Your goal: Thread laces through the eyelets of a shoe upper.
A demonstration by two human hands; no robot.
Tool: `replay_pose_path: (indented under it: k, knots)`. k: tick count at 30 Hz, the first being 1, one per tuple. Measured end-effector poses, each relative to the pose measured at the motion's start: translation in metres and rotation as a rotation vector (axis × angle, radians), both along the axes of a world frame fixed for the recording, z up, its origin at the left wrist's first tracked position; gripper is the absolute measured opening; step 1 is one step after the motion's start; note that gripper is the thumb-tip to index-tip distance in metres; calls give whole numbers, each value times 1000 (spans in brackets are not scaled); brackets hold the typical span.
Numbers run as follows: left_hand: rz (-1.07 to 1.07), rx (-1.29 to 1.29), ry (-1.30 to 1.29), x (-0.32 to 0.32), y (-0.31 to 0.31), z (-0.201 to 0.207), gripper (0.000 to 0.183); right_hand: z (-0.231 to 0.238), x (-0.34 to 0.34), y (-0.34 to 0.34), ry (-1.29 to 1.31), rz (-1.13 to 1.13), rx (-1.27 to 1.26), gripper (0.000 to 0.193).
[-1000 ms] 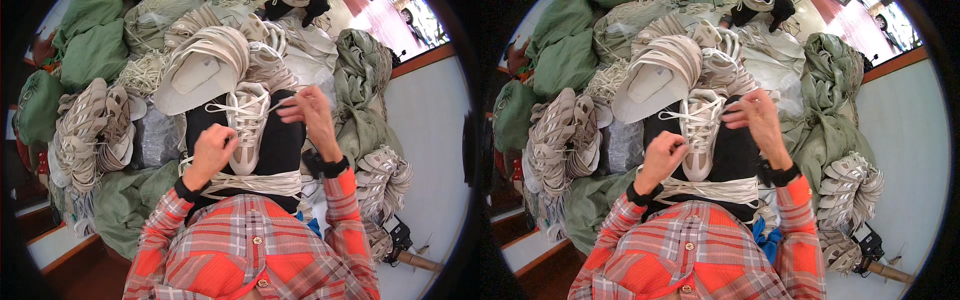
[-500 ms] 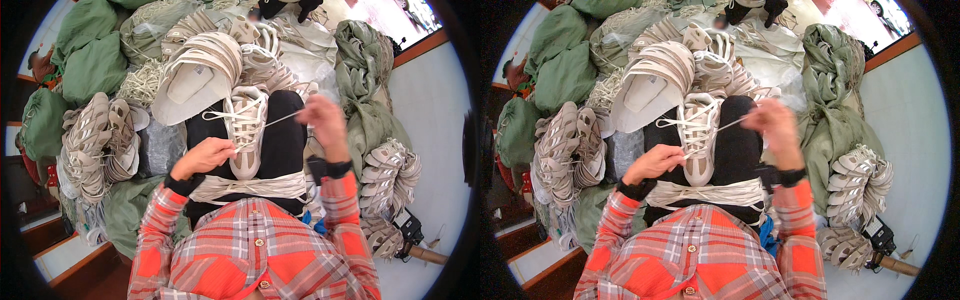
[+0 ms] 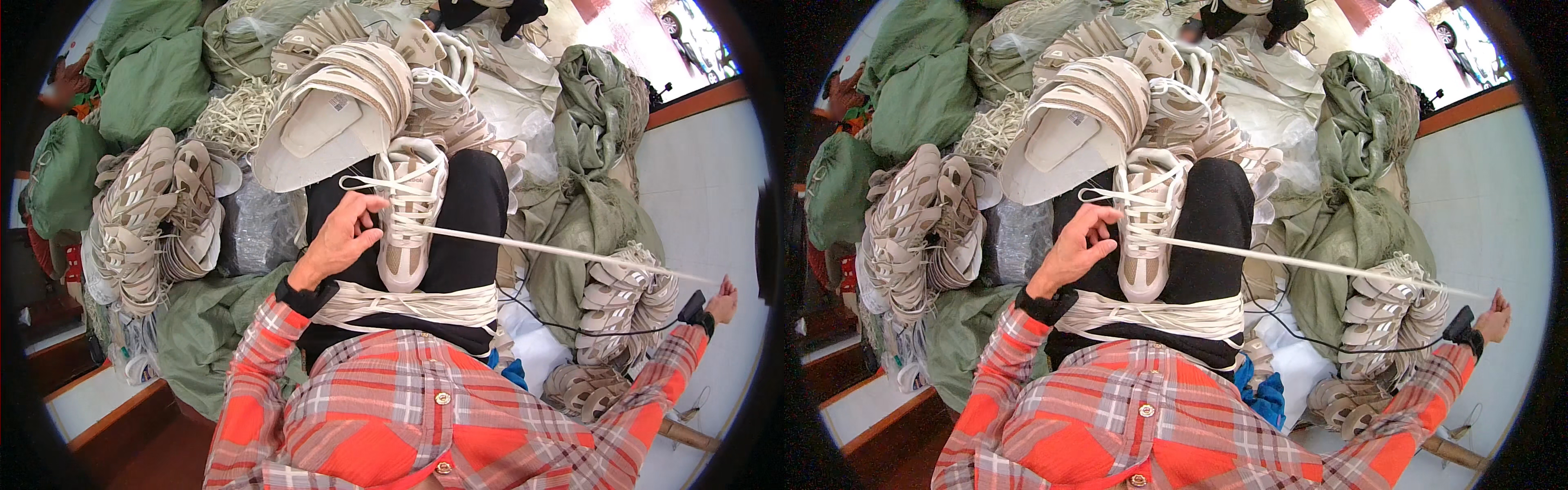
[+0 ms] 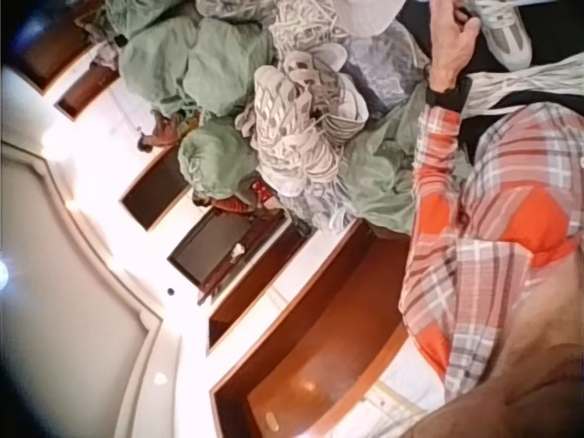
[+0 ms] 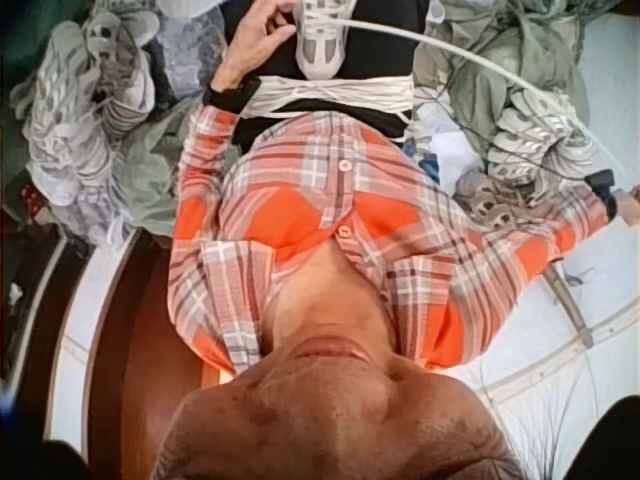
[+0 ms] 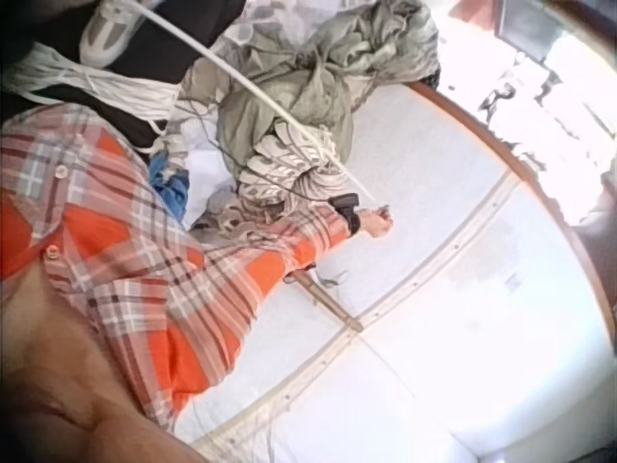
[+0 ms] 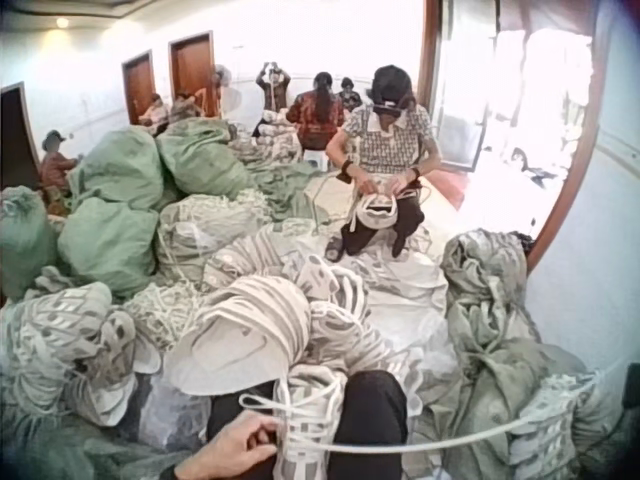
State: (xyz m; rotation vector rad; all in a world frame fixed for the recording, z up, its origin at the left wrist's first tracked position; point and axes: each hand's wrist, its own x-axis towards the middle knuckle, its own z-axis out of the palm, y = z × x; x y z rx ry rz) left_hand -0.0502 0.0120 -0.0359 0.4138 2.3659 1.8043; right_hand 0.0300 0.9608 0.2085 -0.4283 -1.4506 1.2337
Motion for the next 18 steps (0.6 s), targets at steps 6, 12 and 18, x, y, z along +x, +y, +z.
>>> replay_pose_path:
  k: [6, 12, 18]
  knots:
    - [127, -230, -69, 10, 33, 16, 21, -171, -92, -282, -977, 521, 221, 35]
    - [126, -272, 1, 10, 42, 12, 19, -218, -93, -685, -671, 1008, 675, 11]
    - [2, -577, 134, 4, 61, 31, 24, -236, -85, -704, -907, 1070, 834, 6]
